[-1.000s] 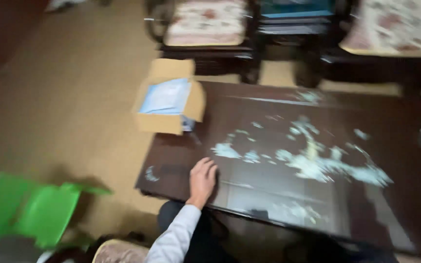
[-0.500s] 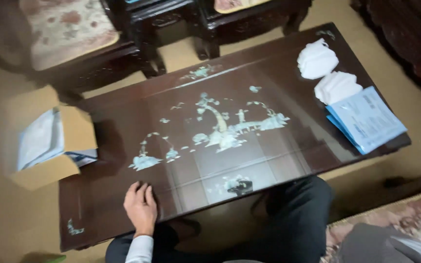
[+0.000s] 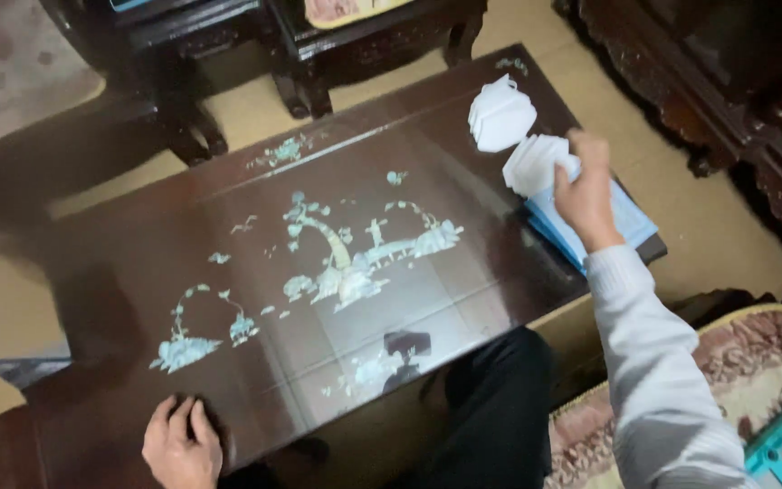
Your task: A person is manually packaging individual face masks into paper envelopes at a table.
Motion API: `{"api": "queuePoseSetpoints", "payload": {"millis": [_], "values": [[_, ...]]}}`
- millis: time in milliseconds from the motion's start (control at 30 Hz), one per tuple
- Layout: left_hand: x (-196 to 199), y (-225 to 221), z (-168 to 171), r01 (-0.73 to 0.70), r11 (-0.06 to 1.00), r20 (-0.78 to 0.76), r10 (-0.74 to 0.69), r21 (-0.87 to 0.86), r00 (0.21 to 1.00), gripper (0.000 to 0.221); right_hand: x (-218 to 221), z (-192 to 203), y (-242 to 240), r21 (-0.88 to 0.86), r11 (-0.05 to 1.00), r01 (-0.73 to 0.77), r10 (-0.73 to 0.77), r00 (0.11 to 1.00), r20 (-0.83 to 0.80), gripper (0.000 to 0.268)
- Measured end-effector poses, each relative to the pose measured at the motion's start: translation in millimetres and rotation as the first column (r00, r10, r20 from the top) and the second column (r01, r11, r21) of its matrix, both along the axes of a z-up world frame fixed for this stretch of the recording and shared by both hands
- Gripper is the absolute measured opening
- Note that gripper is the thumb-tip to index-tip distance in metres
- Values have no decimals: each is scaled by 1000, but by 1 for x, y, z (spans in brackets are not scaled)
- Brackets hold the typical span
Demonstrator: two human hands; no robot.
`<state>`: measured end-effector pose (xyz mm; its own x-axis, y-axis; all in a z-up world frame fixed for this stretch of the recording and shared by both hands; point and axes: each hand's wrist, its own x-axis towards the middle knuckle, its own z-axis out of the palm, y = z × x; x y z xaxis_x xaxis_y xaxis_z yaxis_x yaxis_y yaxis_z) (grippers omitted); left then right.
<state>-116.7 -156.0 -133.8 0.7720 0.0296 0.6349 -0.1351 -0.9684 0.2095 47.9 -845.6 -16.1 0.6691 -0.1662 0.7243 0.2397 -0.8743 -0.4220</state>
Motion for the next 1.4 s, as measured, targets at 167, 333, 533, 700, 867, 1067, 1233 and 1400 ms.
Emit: {"api": "queuePoseSetpoints", "payload": {"millis": [167, 333, 533, 700, 867, 1067, 1233, 1400], "values": [[2, 3, -17, -42, 999, 51, 43, -7, 998, 5, 66, -132, -92, -145, 989, 32, -124, 718, -685, 75], [3, 3, -17, -61, 998, 44, 61, 7, 997, 8, 72, -123, -60, -304, 942, -140, -120, 707, -697, 10], [0, 2, -11, -55, 998, 19, 55, 34, 998, 10, 55, -88, 23, -376, 906, -197, -142, 694, -706, 22], [2, 6, -13, -24, 1000, 33, 24, 1, 999, 10, 67, -58, 28, -415, 898, -147, -234, 641, -731, 69], [3, 6, -16, -20, 1000, 53, 20, 5, 998, 8, 83, -28, 30, -229, 881, -415, -97, 314, -944, 106], [3, 4, -11, -33, 999, 9, 33, 3, 999, 9, 91, -35, 32, -258, 869, -422, -129, 310, -942, 102], [3, 2, -11, -56, 998, 15, 56, 3, 998, 7, 94, -36, 39, -371, 816, -444, -231, 337, -913, 93], [1, 0, -8, -69, 998, -9, 69, -15, 998, 9, 78, 4, 70, -243, 912, -330, -166, 245, -955, 78]]}}
